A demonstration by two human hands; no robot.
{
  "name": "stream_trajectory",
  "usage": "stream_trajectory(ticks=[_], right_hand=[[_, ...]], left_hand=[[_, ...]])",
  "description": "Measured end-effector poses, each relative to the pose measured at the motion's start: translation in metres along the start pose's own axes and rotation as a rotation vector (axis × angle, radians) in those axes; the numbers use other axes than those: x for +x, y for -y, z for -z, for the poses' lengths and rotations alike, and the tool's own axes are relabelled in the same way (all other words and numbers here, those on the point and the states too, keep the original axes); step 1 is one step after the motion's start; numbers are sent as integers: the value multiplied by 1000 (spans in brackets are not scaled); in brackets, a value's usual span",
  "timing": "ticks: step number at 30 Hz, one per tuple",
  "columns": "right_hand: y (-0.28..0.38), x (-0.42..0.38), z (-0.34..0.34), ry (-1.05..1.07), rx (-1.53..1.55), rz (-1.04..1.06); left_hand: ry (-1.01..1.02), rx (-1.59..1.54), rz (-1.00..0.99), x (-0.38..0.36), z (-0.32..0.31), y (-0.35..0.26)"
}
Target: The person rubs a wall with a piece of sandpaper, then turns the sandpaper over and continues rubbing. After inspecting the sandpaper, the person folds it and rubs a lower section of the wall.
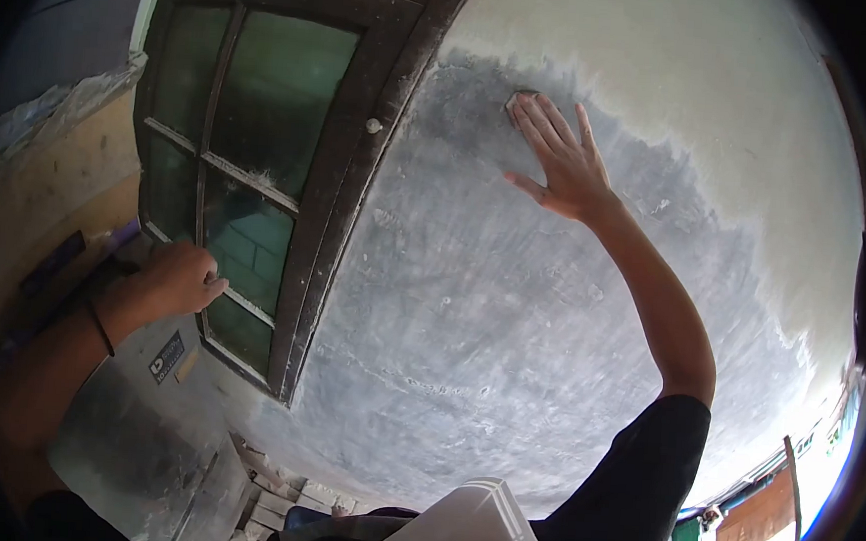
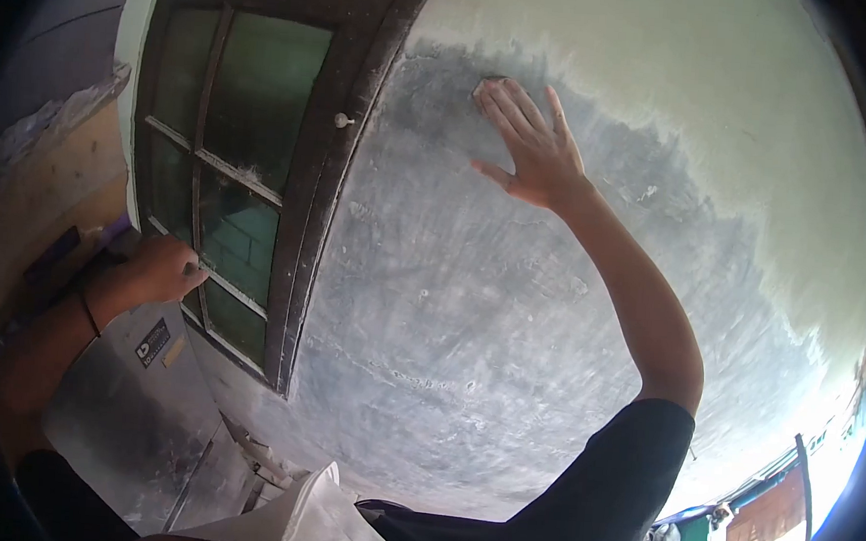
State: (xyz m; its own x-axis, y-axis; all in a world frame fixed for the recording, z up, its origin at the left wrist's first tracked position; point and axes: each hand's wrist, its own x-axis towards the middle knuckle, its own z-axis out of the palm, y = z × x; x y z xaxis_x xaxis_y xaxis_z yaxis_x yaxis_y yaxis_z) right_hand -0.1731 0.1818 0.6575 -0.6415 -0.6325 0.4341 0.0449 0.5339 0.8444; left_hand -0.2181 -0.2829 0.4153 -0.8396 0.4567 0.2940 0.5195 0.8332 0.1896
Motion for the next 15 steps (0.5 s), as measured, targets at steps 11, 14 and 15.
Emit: stream_trajectory(ticks=[11,14,15], right_hand=[[20,111,-5,-26,-175,-63],[18,103,0,7,-164,-74],[17,95,-2,22,-160,-82]], left_hand=[[87,-5,34,1,7,-1],[102,-72,4,6,-2,9],[106,-66,-9,6,1,6]])
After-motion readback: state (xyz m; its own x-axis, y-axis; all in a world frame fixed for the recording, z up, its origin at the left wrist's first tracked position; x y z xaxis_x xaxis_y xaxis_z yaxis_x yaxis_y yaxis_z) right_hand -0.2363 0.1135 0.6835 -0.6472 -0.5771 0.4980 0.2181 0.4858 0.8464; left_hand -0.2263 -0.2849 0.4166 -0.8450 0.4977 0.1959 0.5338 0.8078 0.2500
